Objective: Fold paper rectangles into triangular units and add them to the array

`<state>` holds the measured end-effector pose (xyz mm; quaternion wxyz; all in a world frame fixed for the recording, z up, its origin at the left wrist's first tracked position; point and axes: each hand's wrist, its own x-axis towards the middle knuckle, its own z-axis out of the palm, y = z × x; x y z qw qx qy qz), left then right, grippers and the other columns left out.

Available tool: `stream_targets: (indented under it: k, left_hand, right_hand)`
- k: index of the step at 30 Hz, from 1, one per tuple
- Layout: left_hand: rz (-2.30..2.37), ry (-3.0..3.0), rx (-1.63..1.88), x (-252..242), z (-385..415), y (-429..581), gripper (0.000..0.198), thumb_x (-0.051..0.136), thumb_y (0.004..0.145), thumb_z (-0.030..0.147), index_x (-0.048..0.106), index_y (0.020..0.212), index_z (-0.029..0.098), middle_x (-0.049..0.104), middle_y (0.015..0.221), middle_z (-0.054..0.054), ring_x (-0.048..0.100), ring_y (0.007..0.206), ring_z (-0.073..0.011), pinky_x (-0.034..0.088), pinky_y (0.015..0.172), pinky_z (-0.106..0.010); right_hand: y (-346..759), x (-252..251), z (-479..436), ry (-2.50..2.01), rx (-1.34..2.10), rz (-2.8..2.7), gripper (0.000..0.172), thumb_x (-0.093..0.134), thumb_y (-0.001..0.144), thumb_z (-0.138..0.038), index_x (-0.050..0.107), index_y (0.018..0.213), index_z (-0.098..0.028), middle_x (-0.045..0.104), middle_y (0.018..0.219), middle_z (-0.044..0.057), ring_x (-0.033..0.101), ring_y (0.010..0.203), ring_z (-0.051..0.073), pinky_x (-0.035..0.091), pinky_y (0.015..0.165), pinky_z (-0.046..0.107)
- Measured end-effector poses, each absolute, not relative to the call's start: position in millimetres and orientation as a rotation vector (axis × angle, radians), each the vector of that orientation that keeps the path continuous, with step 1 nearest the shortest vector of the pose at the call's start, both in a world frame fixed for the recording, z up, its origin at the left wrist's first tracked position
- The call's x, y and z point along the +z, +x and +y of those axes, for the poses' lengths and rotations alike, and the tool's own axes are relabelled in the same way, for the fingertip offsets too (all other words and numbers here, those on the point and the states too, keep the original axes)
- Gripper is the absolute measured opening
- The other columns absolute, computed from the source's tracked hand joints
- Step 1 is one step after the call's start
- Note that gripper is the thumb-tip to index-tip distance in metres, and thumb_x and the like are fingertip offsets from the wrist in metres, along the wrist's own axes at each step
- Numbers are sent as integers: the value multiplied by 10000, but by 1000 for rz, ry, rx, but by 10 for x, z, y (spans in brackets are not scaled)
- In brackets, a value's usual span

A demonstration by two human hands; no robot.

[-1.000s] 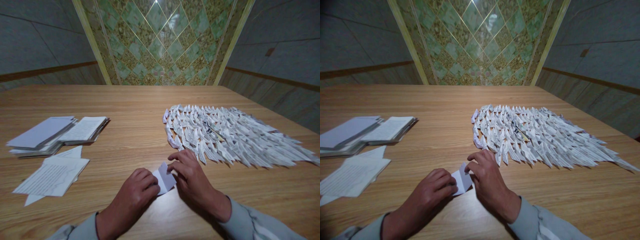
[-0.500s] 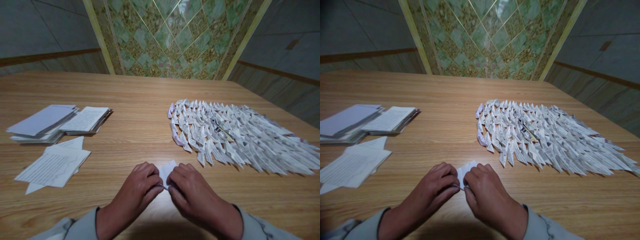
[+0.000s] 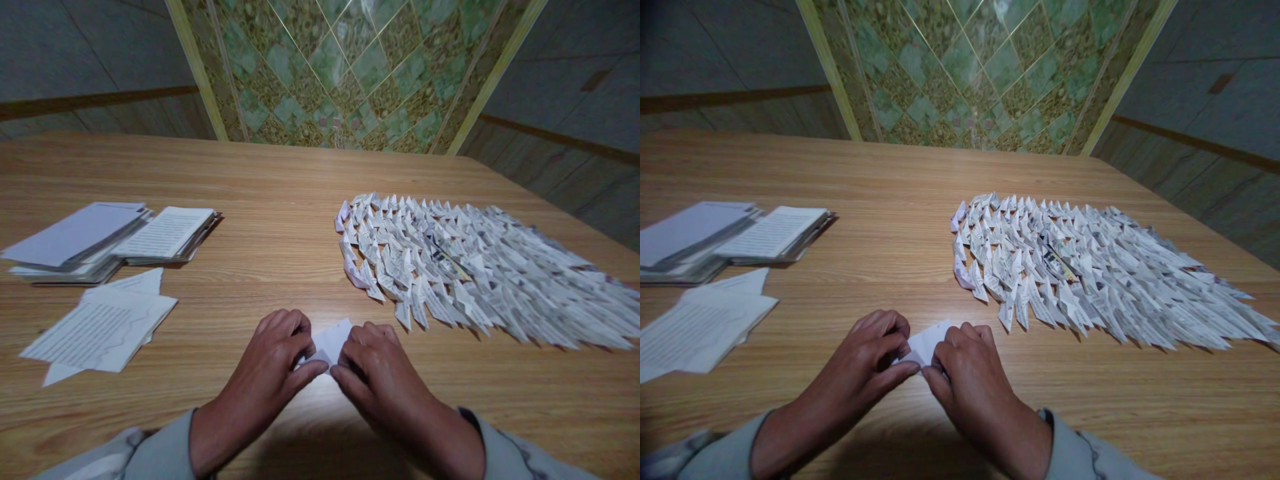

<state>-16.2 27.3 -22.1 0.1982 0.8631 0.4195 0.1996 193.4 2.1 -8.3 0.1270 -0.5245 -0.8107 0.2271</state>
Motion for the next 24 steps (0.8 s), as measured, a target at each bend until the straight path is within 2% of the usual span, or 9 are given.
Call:
stream_targets:
  k: [4, 12, 17, 20, 23, 24]
  left_hand:
    - [1198, 2458, 614, -234, 294, -158, 215, 727, 900, 330, 605, 781, 199, 582, 869, -14, 543, 839, -223, 411, 742, -361]
    - [1273, 2510, 608, -274, 307, -150, 283, 792, 838, 363, 584, 747, 193, 578, 840, -22, 530, 801, -235, 398, 704, -360]
    - [1320, 2509, 635, -281, 323, -162, 299, 772, 850, 419, 589, 749, 205, 574, 795, -11, 527, 771, -229, 393, 680, -349]
    - [1270, 2582, 718, -246, 319, -164, 246, 675, 937, 360, 600, 767, 198, 596, 814, -28, 536, 783, -227, 418, 721, -370]
    - [989, 2757, 827, -172, 278, -154, 162, 562, 1001, 216, 658, 873, 195, 649, 904, -50, 549, 830, -216, 431, 829, -404]
    - [880, 2811, 829, -150, 261, -148, 162, 543, 1010, 191, 675, 915, 200, 662, 914, -48, 546, 826, -208, 430, 819, -389]
  right_hand:
    - [1901, -99, 15, -1574, 616, -2369, 110, 749, 865, -239, 671, 801, -194, 662, 877, 29, 560, 901, 231, 315, 783, 365]
    - [1891, -78, 38, -1610, 597, -2414, 95, 763, 840, -228, 680, 808, -194, 673, 881, 42, 566, 902, 244, 319, 782, 373]
    - [1909, -42, 28, -1595, 657, -2375, 134, 774, 830, -198, 662, 901, -214, 681, 914, 21, 563, 907, 236, 316, 786, 365]
    - [1919, -32, 13, -1561, 671, -2357, 166, 762, 836, -179, 649, 947, -227, 680, 938, 14, 557, 910, 232, 317, 788, 360]
    - [1926, -57, -3, -1524, 649, -2340, 148, 739, 845, -163, 636, 930, -228, 672, 931, 12, 548, 891, 226, 319, 782, 356]
    - [1927, -73, -6, -1515, 641, -2332, 137, 731, 847, -158, 632, 915, -225, 668, 925, 13, 546, 886, 224, 320, 782, 355]
